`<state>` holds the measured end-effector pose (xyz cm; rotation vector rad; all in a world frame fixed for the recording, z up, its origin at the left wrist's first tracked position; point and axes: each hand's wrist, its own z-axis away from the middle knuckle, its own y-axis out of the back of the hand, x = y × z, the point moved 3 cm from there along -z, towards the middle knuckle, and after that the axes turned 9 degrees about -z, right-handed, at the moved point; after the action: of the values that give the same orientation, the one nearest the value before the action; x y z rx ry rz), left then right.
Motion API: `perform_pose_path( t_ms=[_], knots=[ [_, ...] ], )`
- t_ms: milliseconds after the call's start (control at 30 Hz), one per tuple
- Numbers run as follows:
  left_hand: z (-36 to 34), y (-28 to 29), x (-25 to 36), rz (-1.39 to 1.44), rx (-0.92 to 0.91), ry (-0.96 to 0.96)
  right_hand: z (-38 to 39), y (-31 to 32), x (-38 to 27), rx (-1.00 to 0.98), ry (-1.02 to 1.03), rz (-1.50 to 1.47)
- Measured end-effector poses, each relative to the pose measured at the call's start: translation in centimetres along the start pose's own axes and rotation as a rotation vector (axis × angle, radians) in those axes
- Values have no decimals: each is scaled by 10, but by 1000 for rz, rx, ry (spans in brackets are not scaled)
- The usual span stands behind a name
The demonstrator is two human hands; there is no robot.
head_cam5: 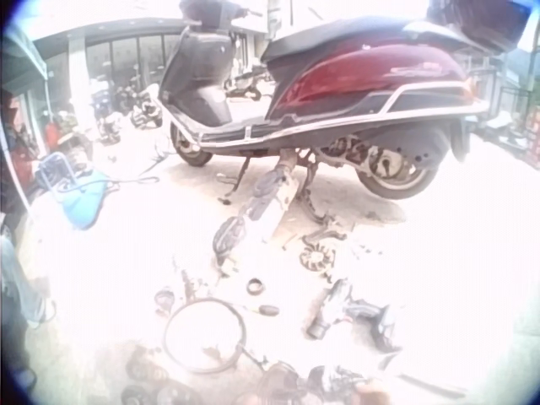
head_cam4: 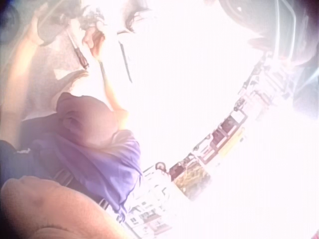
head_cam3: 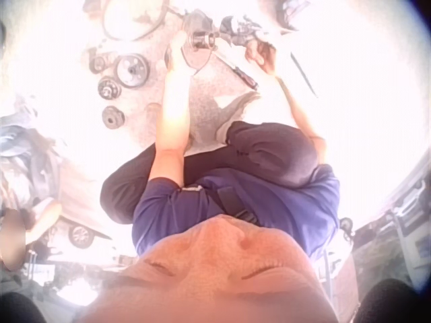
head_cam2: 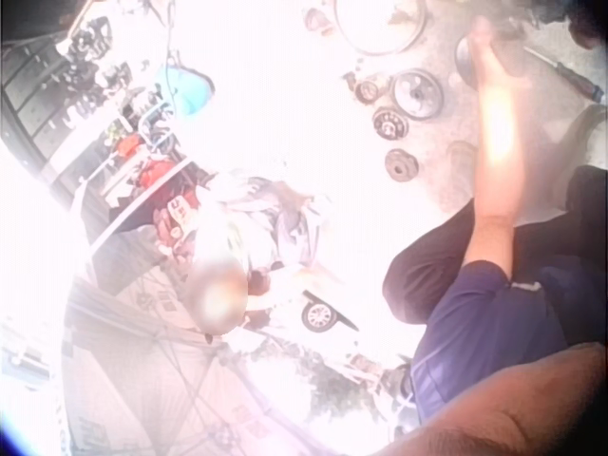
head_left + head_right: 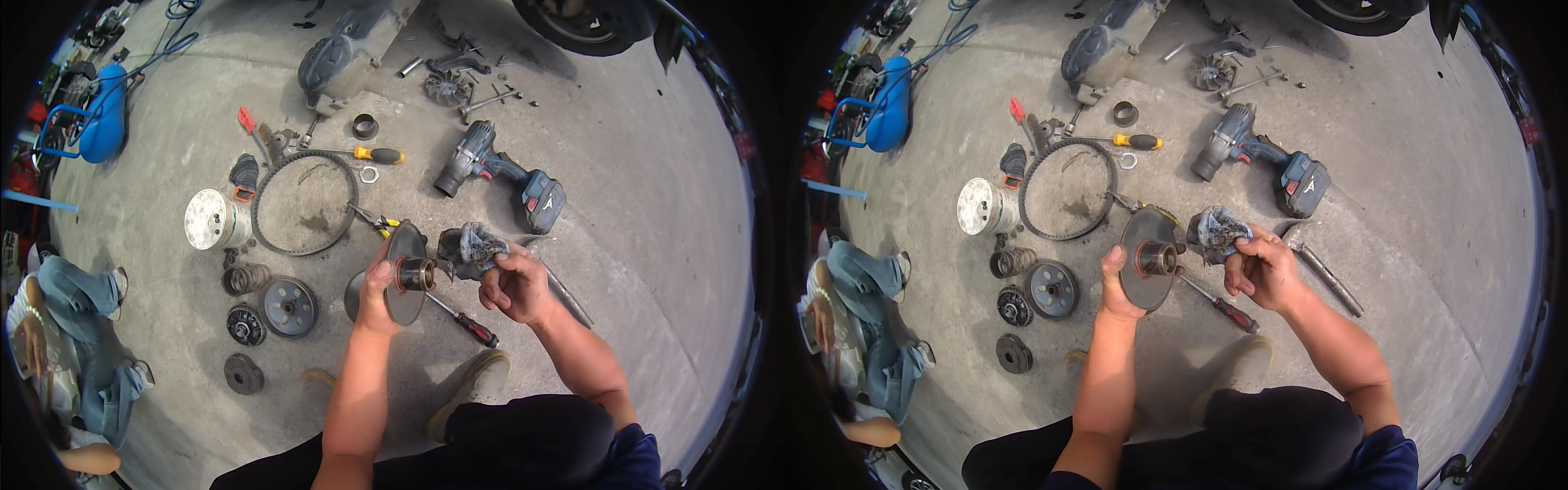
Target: The person cleans and assembles scooter transmission components on the floor, including a clutch bell, springs, and washers. They wipe parts with a cloth, use pliers to adjust a spring, and repeatedly handle the clutch assembly while a bystander sits nearby.
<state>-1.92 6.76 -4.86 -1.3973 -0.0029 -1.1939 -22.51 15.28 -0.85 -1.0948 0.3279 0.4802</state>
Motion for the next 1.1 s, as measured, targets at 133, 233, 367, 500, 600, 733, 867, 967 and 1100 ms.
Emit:
perform_pose_path(
  t_ms=[133,233,367,500,600,733,867,967,1100],
  knots=[
    [-5,5,6,-260,51,-62,6,4,12,-147,-203,-169],
    [-4,1,6,-259,71,-36,3,6,13,-319,-172,23],
    [-1,-2,7,-185,60,20,-8,16,18,0,-291,325],
    [-2,-4,9,-348,-12,-23,0,6,24,-96,-428,163],
    [-2,-8,9,-380,-69,-46,10,-1,30,-148,-536,-145],
    [1,-14,8,-99,-191,14,14,-4,41,-197,-658,-343],
    [1,-14,10,-232,-223,27,16,-13,46,-247,-714,-288],
    [1,-15,11,-297,-245,-2,23,-20,40,-127,-588,-121],
    [-2,-17,12,-383,-245,-32,24,-30,41,16,-526,-203]
  ],
)
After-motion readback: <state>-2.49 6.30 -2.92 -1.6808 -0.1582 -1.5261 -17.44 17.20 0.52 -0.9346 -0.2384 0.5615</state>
